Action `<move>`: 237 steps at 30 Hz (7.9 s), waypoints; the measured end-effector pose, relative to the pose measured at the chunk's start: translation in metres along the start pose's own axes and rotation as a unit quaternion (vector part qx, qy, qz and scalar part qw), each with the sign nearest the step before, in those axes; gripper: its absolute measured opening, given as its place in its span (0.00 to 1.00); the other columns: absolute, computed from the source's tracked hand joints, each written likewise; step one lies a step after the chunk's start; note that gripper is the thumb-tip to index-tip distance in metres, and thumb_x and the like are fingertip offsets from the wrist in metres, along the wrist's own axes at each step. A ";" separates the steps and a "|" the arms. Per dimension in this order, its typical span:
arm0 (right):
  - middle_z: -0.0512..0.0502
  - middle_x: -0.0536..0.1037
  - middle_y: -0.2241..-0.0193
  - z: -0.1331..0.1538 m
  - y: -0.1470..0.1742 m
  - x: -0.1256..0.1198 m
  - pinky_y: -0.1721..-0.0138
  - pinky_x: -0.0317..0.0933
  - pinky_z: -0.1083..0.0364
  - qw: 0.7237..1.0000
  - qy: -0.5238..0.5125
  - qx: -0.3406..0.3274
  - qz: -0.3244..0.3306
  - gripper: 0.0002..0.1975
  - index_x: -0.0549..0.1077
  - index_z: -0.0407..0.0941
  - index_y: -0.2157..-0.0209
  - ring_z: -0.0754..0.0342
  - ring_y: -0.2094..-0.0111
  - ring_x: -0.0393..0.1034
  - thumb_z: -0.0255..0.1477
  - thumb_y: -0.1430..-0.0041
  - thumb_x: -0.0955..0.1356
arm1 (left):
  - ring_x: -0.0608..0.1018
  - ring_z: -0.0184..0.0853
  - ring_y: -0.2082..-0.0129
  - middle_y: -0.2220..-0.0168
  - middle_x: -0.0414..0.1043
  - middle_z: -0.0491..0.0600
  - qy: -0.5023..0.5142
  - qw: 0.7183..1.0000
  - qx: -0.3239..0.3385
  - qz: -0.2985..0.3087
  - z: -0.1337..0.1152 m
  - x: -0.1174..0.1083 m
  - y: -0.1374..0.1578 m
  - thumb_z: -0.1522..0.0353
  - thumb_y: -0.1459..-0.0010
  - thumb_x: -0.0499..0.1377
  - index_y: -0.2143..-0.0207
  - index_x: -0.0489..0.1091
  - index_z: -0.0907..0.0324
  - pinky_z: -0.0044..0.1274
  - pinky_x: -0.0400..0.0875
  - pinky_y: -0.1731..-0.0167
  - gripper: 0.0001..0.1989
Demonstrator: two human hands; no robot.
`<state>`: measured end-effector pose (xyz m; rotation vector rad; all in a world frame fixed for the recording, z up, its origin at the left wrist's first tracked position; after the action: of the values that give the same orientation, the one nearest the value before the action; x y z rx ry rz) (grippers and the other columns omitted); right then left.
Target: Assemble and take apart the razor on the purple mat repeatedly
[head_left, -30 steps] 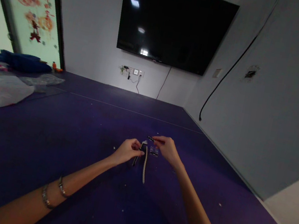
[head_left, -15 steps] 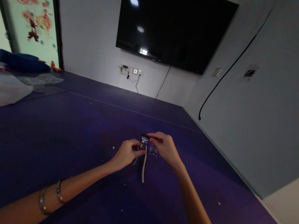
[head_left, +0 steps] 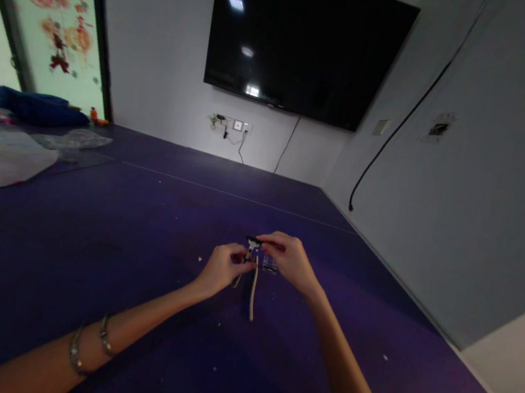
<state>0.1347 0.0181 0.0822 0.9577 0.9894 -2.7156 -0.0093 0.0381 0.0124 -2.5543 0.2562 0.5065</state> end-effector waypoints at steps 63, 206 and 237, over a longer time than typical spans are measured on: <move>0.50 0.72 0.80 -0.009 0.005 0.056 0.78 0.51 0.61 0.995 -0.023 0.095 0.000 0.15 0.75 0.40 0.76 0.61 0.80 0.59 0.35 0.46 0.63 | 0.74 0.37 0.59 0.59 0.74 0.53 0.208 0.974 -0.087 0.018 -0.009 -0.023 -0.018 0.65 0.46 0.55 0.62 0.72 0.63 0.27 0.67 0.60 0.13; 0.44 0.76 0.69 -0.120 0.022 -0.017 0.64 0.61 0.56 0.993 0.099 0.058 0.029 0.09 0.77 0.42 0.68 0.55 0.68 0.68 0.31 0.48 0.67 | 0.70 0.41 0.53 0.55 0.69 0.56 -0.294 0.919 0.162 0.206 0.025 0.052 -0.052 0.70 0.50 0.56 0.55 0.65 0.63 0.30 0.64 0.53 0.18; 0.45 0.76 0.69 -0.167 0.036 0.005 0.64 0.62 0.56 0.989 0.090 0.082 0.084 0.09 0.78 0.45 0.66 0.54 0.68 0.69 0.30 0.48 0.67 | 0.72 0.42 0.54 0.56 0.71 0.55 -0.345 0.894 0.138 0.251 0.039 0.085 -0.058 0.67 0.48 0.55 0.58 0.64 0.62 0.32 0.62 0.54 0.14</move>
<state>0.2293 0.0925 -0.0395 1.2724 0.6810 -2.6378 0.0723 0.1007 -0.0261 -1.8638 0.6669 1.4105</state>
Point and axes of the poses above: each hand's wrist, its own y-axis away from the middle knuckle, its own x-axis out of the palm, z = x × y, the point moved 4 cm from there along -y, towards the middle knuckle
